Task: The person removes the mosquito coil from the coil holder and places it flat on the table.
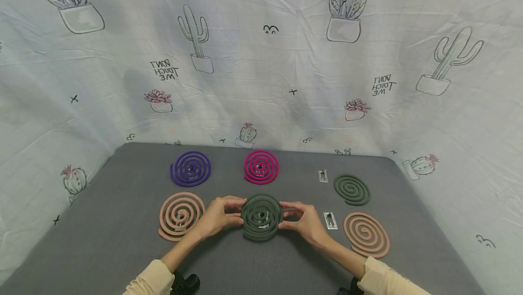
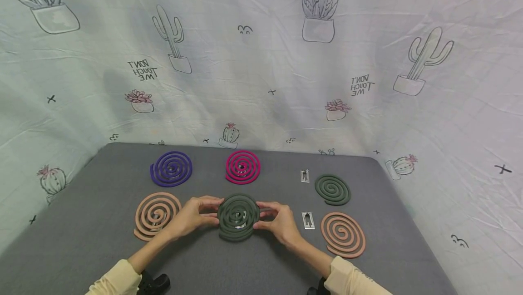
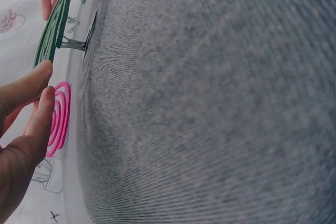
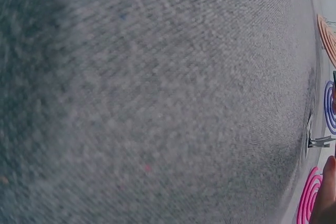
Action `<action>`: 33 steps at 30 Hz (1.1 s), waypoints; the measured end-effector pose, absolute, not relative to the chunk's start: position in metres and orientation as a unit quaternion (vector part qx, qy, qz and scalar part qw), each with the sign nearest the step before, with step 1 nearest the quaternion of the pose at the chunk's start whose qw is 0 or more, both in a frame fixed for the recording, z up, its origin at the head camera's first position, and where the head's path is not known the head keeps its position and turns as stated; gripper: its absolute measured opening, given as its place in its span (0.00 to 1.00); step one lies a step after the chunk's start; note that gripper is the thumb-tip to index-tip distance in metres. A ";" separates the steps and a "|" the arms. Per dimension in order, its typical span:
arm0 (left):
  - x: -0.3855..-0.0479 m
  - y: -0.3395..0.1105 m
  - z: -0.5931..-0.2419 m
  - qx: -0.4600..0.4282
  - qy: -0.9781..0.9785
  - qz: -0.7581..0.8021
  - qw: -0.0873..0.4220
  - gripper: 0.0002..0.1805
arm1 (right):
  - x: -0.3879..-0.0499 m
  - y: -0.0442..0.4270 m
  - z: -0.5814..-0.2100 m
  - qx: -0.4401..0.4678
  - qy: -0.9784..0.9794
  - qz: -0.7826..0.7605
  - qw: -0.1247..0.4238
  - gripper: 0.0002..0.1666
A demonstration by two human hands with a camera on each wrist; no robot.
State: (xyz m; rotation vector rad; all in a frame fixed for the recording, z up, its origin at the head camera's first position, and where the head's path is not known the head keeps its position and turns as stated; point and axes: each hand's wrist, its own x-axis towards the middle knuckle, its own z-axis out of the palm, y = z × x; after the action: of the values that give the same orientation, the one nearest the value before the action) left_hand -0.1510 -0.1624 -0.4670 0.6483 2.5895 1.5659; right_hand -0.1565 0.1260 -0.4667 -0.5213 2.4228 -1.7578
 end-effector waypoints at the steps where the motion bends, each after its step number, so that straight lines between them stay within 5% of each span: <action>1: -0.151 -0.162 -0.467 0.210 0.836 0.506 0.023 0.27 | -0.156 0.126 -0.466 -0.168 0.796 -0.580 0.054 0.34; 33: -0.144 -0.157 -0.456 0.226 0.835 0.502 0.015 0.27 | -0.153 0.136 -0.461 -0.174 0.788 -0.586 0.067 0.35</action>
State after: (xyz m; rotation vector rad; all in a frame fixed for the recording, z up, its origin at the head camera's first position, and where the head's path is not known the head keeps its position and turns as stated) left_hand -0.1440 -0.1574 -0.4563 0.7046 2.5981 1.5624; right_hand -0.1528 0.1365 -0.4609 -0.5246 2.3769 -1.7670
